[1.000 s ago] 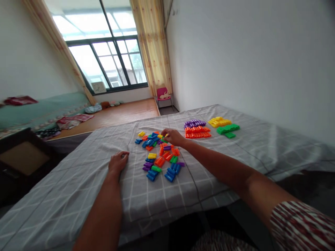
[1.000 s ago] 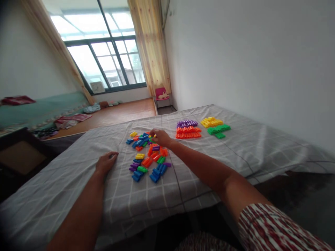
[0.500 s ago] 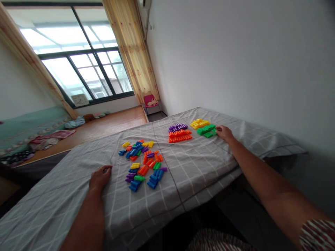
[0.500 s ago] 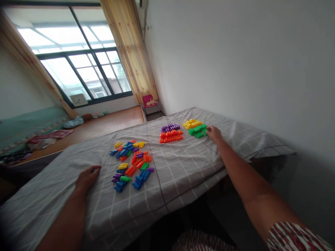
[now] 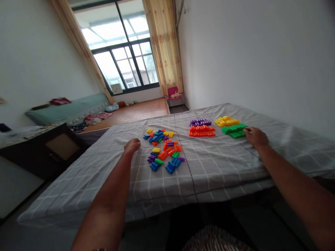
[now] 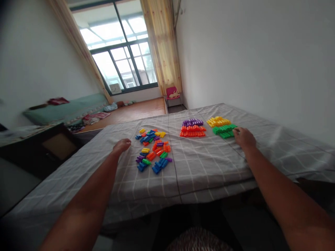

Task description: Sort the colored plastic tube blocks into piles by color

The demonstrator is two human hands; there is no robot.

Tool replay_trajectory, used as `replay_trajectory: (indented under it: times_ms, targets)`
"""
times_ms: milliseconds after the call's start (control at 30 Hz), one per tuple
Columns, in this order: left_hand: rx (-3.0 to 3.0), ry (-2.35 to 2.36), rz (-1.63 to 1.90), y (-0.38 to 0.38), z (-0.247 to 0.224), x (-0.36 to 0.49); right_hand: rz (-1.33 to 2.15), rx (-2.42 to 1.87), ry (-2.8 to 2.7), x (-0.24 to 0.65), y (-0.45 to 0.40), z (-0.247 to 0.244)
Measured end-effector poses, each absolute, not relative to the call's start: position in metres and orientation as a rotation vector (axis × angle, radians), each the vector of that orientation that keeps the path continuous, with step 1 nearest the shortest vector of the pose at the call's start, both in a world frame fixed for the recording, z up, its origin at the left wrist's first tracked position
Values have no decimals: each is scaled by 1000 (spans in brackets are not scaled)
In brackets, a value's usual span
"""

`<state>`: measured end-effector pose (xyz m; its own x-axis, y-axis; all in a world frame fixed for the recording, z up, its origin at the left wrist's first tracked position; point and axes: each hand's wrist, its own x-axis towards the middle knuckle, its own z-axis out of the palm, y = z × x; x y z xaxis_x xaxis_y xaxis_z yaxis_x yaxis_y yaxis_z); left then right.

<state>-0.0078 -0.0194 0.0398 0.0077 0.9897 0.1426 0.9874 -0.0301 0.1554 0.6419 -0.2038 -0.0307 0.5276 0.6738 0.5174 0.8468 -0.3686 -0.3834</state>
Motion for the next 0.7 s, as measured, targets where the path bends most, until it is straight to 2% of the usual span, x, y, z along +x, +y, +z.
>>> replay_trajectory:
  times_ms: [67, 200, 367, 500, 567, 700]
  targets:
    - [2261, 2126, 468, -17, 38, 8, -455, -2076, -1174, 640, -206, -28]
    - [2550, 1615, 777, -20, 16, 43, -611, -1898, -1255, 631, -208, -24]
    - [2468, 1209, 783, -27, 4, 47, -709, -1710, -1467, 591, -197, -6]
    - [2334, 827, 664, -25, 14, 22, -619, -1452, -1748, 513, -164, 20]
    - [2258, 814, 749, -22, 15, 16, -504, -1341, -1885, 461, -139, 31]
    - [2159, 1228, 1093, -20, 8, 18, -218, -1161, -2234, 351, -81, 40]
